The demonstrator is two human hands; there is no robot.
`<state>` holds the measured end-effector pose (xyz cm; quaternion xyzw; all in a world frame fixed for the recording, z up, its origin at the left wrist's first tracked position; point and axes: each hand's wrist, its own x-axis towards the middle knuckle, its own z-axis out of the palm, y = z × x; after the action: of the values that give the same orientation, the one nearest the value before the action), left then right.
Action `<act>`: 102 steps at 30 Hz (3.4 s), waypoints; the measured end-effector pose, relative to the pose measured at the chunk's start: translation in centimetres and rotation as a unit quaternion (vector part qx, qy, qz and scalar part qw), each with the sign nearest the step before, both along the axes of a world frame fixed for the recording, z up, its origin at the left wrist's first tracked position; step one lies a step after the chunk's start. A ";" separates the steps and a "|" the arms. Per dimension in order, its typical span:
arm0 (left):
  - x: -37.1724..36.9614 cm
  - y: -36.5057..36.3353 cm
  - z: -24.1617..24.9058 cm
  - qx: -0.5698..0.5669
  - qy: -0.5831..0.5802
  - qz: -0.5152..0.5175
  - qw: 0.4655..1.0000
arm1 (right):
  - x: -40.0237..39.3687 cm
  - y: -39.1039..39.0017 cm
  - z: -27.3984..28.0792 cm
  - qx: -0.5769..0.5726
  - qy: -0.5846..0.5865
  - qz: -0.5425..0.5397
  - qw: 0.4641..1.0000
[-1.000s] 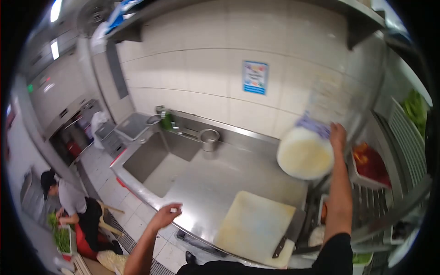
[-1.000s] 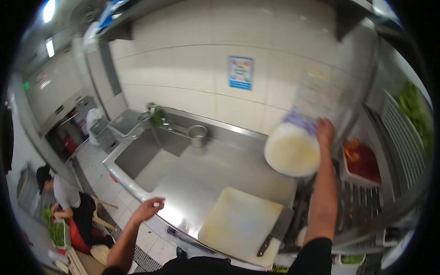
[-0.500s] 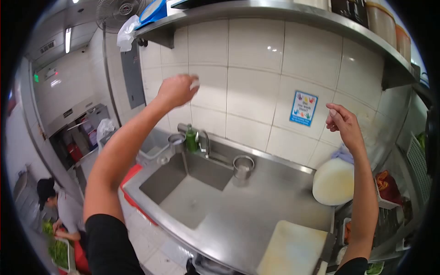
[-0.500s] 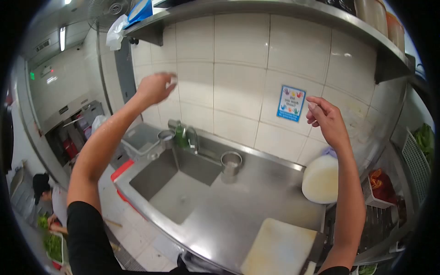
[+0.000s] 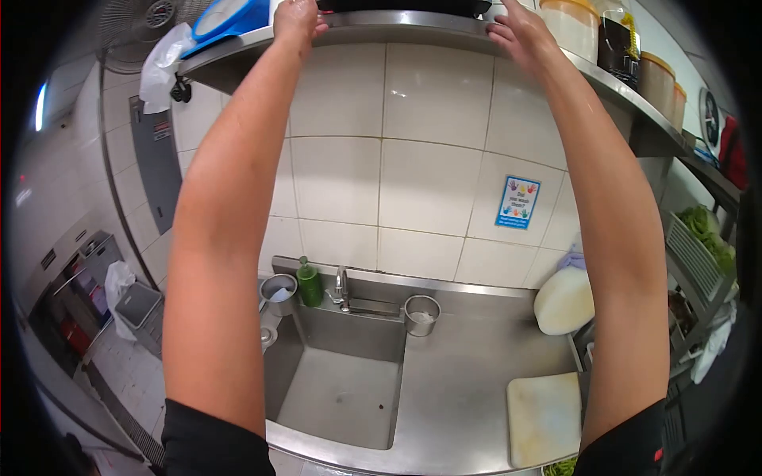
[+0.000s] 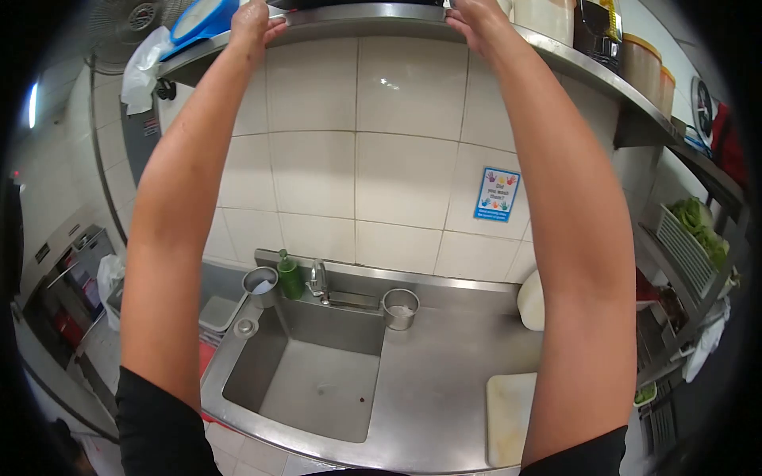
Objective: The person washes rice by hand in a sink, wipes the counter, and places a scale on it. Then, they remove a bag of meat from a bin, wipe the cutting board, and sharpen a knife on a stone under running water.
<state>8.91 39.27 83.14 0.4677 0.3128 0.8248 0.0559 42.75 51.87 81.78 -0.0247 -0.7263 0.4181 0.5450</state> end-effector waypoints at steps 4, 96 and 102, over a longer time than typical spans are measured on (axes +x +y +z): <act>0.8 0.5 0.5 -0.029 0.018 0.005 0.999 | -4.4 0.1 2.8 -0.040 0.083 -0.176 0.980; 39.6 -24.3 -82.1 -0.445 -0.308 -0.143 0.829 | 34.3 -12.3 -79.3 -0.695 -0.096 0.096 0.706; 40.2 -24.4 -81.9 -0.447 -0.320 -0.123 0.826 | 34.6 -11.7 -80.0 -0.703 -0.105 0.102 0.696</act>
<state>49.13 14.86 1.25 0.1358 0.5522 0.6842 0.4566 77.31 40.20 1.77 -0.3697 -0.2717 0.8546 0.2431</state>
